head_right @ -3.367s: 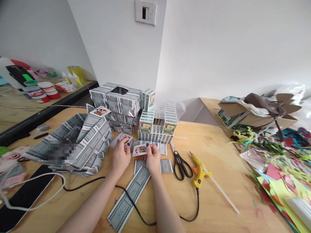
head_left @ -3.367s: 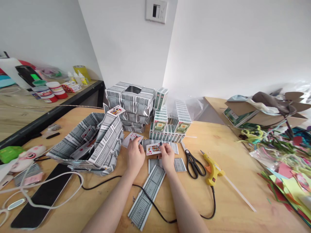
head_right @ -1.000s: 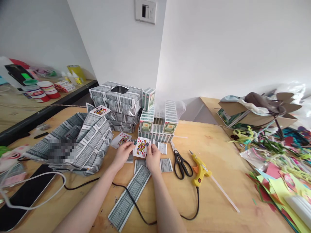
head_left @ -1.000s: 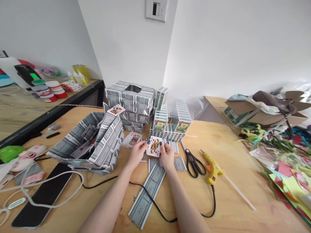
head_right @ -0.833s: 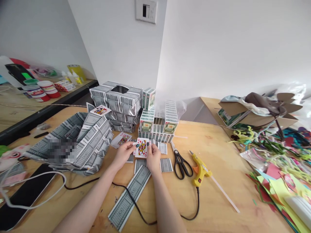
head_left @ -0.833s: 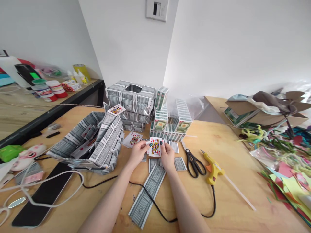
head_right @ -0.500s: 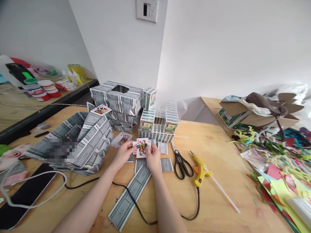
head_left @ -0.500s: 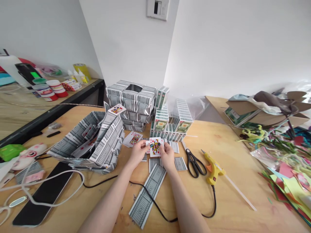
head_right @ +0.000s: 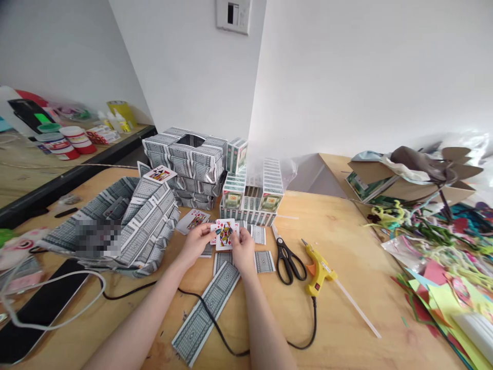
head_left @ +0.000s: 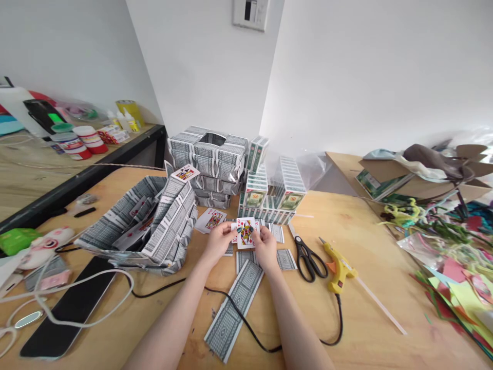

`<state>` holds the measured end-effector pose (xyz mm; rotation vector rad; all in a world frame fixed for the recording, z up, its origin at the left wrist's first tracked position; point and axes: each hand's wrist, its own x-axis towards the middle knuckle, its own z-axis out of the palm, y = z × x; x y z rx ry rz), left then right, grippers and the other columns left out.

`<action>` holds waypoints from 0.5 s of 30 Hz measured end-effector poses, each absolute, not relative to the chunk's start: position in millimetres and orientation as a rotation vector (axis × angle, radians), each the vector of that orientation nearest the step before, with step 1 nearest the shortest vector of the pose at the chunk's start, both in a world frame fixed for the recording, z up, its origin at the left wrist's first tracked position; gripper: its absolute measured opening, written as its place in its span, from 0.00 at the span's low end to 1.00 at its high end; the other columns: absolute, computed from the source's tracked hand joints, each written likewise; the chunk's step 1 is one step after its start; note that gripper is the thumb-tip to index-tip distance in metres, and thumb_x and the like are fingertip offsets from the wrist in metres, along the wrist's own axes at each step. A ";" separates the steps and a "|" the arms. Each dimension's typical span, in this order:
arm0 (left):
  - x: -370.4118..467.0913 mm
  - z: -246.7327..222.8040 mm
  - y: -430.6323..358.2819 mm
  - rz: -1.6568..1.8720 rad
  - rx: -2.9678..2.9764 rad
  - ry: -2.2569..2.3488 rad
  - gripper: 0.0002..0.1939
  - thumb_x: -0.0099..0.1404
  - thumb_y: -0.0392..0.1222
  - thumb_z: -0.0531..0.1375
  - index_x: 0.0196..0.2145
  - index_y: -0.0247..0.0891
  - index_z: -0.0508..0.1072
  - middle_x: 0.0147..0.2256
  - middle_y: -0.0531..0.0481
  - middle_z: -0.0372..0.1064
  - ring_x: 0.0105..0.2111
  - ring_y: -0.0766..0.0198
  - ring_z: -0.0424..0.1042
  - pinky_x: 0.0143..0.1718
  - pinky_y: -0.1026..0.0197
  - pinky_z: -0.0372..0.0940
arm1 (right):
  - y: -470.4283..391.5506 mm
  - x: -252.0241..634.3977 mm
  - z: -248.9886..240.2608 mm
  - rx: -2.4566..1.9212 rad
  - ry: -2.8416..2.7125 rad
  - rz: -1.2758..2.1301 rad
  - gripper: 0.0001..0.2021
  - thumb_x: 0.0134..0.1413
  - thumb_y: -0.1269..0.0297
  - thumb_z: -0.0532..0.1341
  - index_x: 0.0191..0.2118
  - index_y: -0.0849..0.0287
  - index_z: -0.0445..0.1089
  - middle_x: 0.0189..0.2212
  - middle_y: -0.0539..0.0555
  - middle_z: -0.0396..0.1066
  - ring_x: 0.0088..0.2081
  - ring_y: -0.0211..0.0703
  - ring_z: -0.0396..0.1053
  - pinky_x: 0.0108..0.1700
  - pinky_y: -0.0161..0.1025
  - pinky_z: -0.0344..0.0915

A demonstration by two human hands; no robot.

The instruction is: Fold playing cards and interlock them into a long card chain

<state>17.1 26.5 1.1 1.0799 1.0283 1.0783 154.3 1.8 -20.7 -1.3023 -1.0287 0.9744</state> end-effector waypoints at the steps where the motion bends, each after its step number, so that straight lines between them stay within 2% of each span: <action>1: 17.0 1.6 26.4 1.078 1.079 1.025 0.11 0.49 0.35 0.58 0.34 0.33 0.69 0.31 0.49 0.73 0.29 0.65 0.70 0.32 0.63 0.65 | 1.8 154.3 -20.7 -1.293 -1.024 0.988 0.12 0.46 0.57 0.57 0.33 0.61 0.66 0.21 0.49 0.66 0.22 0.36 0.60 0.23 0.32 0.57; 7: 15.5 2.8 26.4 1.062 1.116 1.058 0.11 0.49 0.36 0.58 0.34 0.33 0.70 0.31 0.49 0.73 0.28 0.65 0.70 0.31 0.62 0.65 | 0.9 155.7 -16.5 -1.177 -0.983 1.160 0.14 0.45 0.56 0.59 0.36 0.60 0.66 0.25 0.51 0.70 0.23 0.39 0.65 0.24 0.34 0.61; 15: 13.4 0.2 27.7 1.046 1.177 1.076 0.14 0.50 0.36 0.58 0.37 0.32 0.70 0.30 0.48 0.73 0.30 0.63 0.70 0.30 0.63 0.64 | 0.8 158.2 -14.8 -1.130 -0.947 1.248 0.12 0.43 0.56 0.61 0.30 0.60 0.66 0.26 0.53 0.72 0.24 0.40 0.67 0.27 0.36 0.63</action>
